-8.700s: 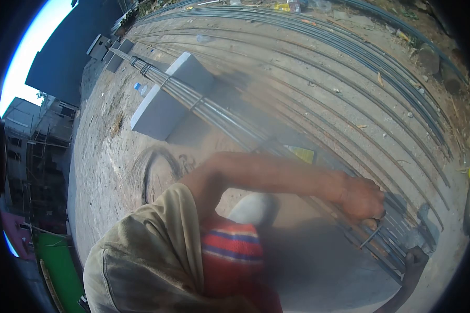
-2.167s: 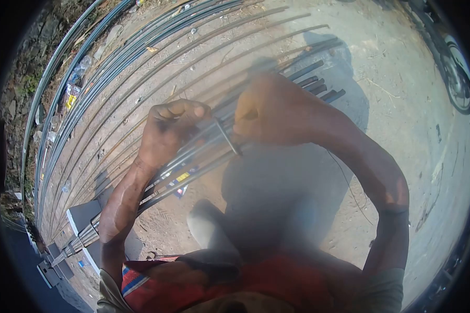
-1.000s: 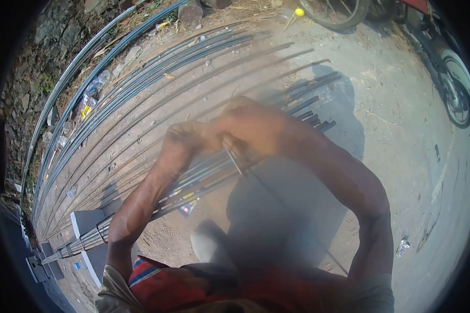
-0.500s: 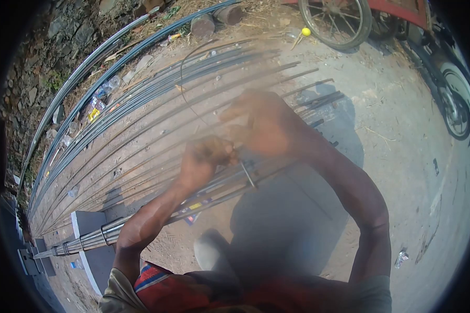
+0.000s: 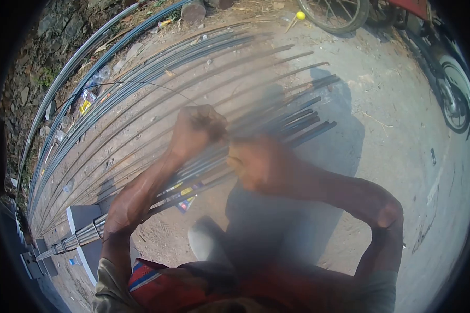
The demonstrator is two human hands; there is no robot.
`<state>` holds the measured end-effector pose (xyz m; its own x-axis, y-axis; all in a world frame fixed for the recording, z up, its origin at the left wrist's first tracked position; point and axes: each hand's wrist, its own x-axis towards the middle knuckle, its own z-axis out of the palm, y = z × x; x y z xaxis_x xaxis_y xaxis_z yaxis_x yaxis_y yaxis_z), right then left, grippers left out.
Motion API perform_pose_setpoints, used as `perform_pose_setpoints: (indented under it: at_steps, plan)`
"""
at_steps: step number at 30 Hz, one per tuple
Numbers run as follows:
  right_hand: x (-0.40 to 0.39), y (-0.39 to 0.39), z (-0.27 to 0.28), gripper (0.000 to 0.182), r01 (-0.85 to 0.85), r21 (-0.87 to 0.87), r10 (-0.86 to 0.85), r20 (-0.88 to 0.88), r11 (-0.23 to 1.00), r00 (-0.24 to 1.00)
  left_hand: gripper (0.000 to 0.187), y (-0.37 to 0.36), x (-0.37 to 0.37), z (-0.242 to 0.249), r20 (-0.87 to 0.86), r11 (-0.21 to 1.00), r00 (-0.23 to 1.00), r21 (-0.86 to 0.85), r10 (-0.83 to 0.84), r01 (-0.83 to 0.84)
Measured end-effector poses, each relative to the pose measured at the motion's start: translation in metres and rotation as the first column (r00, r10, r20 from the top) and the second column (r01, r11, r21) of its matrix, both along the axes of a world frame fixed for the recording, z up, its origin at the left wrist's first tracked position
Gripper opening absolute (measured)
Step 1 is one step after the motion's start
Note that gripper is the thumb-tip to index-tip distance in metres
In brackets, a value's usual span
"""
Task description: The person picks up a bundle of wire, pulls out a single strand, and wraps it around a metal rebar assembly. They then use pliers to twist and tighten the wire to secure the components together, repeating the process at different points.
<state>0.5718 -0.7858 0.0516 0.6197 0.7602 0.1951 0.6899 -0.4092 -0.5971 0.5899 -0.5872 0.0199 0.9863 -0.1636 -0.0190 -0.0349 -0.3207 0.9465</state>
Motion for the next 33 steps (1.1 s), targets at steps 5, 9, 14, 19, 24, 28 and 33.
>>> perform_pose_setpoints:
  at_steps: [5, 9, 14, 19, 24, 28, 33]
  plan:
    - [-0.006, 0.004, -0.003, 0.012, 0.063, 0.02, -0.054, -0.312, 0.998, 0.949, 0.014, 0.0, 0.008, 0.002, -0.257, 0.996, 0.963, 0.017, -0.084, 0.092]
    - [-0.006, 0.004, -0.004, 0.015, 0.127, 0.109, -0.084, -0.337, 0.986, 0.938, 0.032, 0.003, 0.012, 0.027, -0.49, 0.96, 0.854, 0.109, -0.174, 0.258]
    - [-0.008, 0.006, -0.003, 0.015, 0.12, 0.119, -0.073, -0.34, 0.986, 0.938, 0.045, 0.008, 0.017, 0.02, -0.571, 0.943, 0.764, -0.058, -0.3, 0.326]
    - [-0.014, 0.012, -0.005, 0.01, 0.056, 0.133, -0.03, -0.194, 0.989, 0.98, 0.052, 0.007, 0.019, 0.018, -0.566, 0.927, 0.74, -0.133, -0.362, 0.351]
    - [-0.024, 0.012, -0.031, 0.02, -0.02, -0.057, 0.043, 0.455, 0.998, 0.89, 0.044, 0.015, 0.023, -0.004, -0.337, 0.872, 0.808, -0.102, -0.483, 0.478]
    - [-0.006, 0.007, -0.016, 0.029, -0.081, 0.022, 0.067, 0.373, 0.997, 0.925, 0.043, 0.019, 0.017, 0.005, -0.262, 0.873, 0.838, -0.038, -0.479, 0.487]
    - [0.011, 0.007, -0.01, 0.036, 0.068, 0.06, -0.084, 0.336, 0.996, 0.938, 0.037, 0.016, 0.011, 0.011, -0.249, 0.895, 0.866, -0.007, -0.434, 0.447]
